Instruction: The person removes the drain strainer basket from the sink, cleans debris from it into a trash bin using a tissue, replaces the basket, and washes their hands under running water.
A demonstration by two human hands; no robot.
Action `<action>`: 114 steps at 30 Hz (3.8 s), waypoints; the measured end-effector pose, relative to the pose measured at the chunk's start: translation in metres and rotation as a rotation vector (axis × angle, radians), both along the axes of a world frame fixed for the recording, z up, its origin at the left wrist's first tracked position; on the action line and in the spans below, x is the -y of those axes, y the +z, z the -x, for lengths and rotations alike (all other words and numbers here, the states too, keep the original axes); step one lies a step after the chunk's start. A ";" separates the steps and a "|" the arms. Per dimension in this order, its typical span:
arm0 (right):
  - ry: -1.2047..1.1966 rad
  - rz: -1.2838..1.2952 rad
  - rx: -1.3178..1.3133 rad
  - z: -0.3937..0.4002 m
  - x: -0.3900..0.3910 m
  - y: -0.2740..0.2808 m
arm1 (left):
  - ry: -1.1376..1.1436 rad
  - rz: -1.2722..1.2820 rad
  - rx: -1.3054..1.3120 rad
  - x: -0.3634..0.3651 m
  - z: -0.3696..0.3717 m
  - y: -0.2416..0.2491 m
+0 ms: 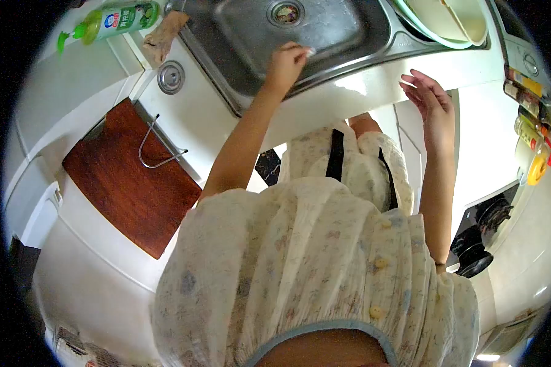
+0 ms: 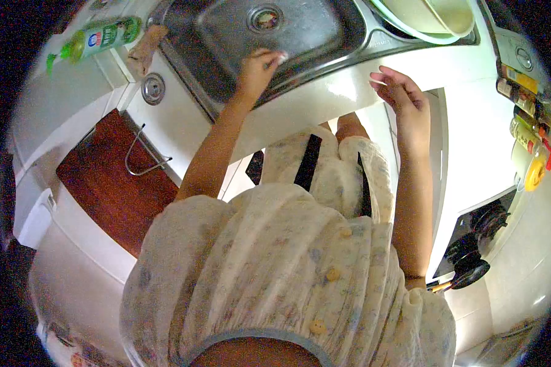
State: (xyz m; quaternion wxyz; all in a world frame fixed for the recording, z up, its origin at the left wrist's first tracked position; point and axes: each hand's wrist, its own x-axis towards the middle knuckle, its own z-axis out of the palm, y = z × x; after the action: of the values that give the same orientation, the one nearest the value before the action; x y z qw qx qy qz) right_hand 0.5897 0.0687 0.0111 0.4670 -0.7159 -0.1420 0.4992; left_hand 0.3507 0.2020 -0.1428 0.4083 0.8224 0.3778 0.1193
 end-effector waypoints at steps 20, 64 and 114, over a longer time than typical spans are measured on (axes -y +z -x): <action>0.146 -0.015 0.020 0.017 -0.021 -0.006 | -0.059 -0.714 -1.071 -0.134 0.149 0.012; 0.088 -0.021 0.013 -0.005 0.000 -0.005 | 0.065 -0.140 -0.852 0.039 0.139 0.041; 0.071 -0.038 0.073 0.006 0.018 -0.010 | -0.175 0.283 -0.158 0.009 0.093 0.019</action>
State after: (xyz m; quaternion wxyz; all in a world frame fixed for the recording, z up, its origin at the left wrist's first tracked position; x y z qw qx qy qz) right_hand 0.5842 0.0503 0.0015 0.4570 -0.7191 -0.1936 0.4864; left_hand 0.2578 0.1929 -0.1239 0.4976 0.7934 0.3488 -0.0362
